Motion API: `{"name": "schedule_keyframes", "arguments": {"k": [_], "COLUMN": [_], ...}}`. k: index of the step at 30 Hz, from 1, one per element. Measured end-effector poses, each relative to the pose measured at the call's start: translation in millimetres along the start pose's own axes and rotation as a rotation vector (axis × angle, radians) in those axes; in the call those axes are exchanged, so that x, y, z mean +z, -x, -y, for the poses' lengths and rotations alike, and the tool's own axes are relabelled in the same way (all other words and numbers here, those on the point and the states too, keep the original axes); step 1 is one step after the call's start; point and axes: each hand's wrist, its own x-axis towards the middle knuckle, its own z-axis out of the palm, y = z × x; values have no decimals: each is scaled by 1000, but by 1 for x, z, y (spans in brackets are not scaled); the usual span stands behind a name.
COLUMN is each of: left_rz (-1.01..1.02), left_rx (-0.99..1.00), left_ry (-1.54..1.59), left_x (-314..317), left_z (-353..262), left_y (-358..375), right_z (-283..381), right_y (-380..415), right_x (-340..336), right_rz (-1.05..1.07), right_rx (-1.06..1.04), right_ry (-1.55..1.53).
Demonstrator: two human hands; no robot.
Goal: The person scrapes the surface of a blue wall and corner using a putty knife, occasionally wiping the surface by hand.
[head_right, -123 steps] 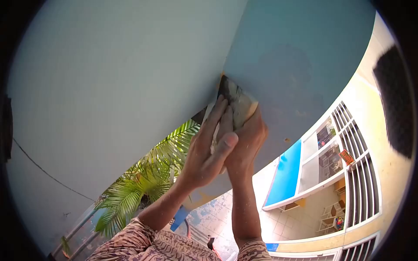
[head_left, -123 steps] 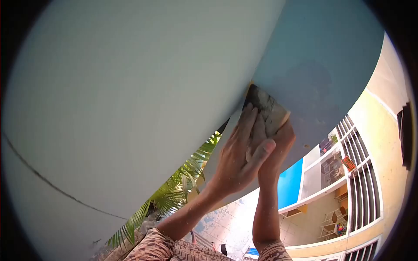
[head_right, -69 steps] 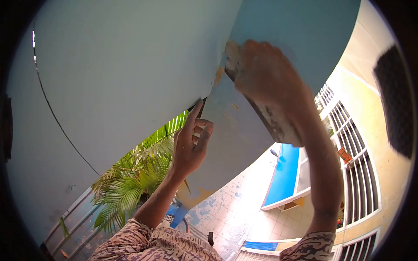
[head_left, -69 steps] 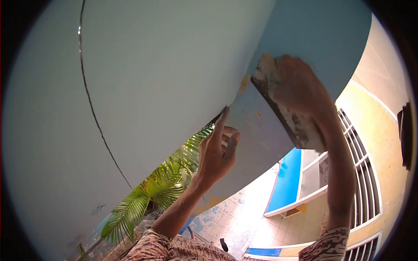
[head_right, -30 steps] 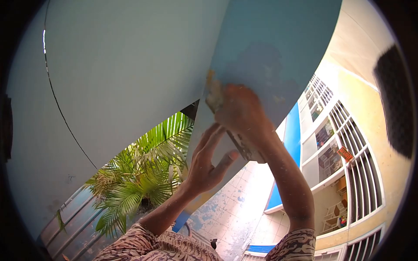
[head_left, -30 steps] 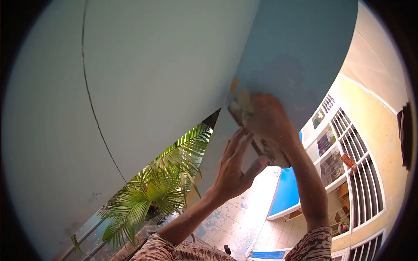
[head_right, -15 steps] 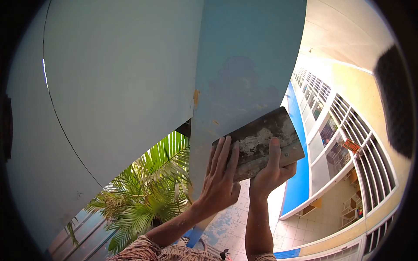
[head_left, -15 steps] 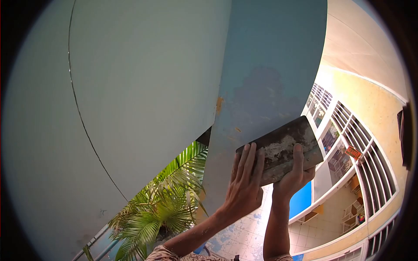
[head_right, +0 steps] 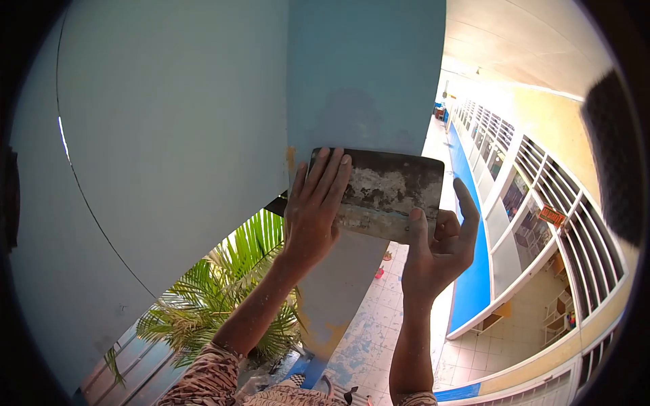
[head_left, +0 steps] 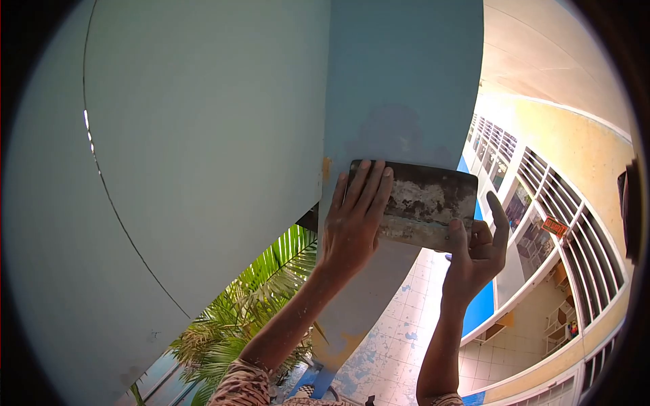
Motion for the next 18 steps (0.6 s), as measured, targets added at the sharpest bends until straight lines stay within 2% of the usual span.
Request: {"name": "schedule_keyframes", "arguments": {"k": [4,6,8,10,12,14,16,18], "left_rz": [-5,-16,9,38,59,69,77,50], "left_rx": [78,92,113,122,112,82,51,65], "left_ry": [-30,-49,-75,-98,-112,-142,-175,-122], "left_x": [4,3,-2,-7,-10,-14,-16,-11], "left_z": [2,7,7,7,7,5,0,-10], "left_y": [-12,-16,-18,-19,-22,-27,-27,-25], "right_z": [-11,-9,5,5,-2,-14,-12,-12], "right_y": [-3,0,5,5,-4,-19,-23,-23], "right_x": [-5,-7,-6,-6,0,7,16,18], "right_rz": [44,176,213,325,370,394,385,387], "right_rx": [-27,-386,-343,-604,-596,-828,-848,-894], "right_ry": [163,641,633,998,986,1039,966,1064]}}
